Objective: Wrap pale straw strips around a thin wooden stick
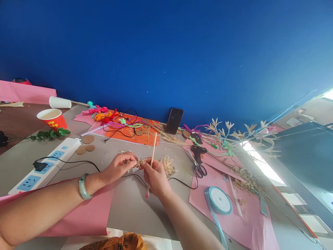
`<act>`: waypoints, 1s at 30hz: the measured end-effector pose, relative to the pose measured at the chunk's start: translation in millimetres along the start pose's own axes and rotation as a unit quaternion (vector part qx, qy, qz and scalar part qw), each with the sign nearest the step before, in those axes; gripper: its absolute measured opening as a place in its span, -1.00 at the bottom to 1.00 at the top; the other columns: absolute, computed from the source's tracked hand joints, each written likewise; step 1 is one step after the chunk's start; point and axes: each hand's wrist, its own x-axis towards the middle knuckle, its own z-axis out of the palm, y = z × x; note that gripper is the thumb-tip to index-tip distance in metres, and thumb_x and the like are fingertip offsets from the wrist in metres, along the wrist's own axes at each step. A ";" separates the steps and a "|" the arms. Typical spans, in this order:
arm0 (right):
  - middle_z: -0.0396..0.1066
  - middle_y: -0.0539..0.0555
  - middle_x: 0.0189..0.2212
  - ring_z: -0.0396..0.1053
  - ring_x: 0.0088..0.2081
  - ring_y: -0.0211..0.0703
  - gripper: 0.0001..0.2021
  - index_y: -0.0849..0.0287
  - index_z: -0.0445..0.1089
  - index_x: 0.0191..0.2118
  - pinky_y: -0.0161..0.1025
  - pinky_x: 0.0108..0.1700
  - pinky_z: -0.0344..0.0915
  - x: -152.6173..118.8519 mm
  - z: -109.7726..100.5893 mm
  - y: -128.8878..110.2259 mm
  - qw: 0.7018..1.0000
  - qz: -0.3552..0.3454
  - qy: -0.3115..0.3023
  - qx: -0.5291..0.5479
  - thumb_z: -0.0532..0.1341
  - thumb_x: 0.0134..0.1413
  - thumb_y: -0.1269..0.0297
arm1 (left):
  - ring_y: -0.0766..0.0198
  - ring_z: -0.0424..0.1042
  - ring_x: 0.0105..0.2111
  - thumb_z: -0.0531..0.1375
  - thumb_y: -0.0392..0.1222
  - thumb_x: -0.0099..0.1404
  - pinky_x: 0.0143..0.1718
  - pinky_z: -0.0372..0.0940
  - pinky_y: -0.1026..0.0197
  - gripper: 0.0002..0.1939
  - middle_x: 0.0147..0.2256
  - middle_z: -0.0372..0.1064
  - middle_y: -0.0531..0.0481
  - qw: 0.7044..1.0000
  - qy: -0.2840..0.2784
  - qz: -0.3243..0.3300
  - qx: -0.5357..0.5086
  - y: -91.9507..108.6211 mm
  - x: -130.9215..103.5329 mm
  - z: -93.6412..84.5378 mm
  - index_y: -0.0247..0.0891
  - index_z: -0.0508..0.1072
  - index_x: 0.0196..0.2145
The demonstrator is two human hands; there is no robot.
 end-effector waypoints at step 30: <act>-0.16 -0.23 -0.74 -0.31 -0.68 -0.46 -0.71 0.19 0.28 -0.50 -0.44 -0.68 -0.29 0.3 -3.6 1.4 0.999 0.000 0.003 0.046 0.31 -0.03 0.11 | 0.29 0.34 -0.38 0.10 -0.23 0.24 -0.26 0.21 0.26 -0.81 -0.45 0.36 0.02 0.999 0.026 0.020 -0.006 -2.9 -3.3 -0.4 -0.26 0.40 -0.51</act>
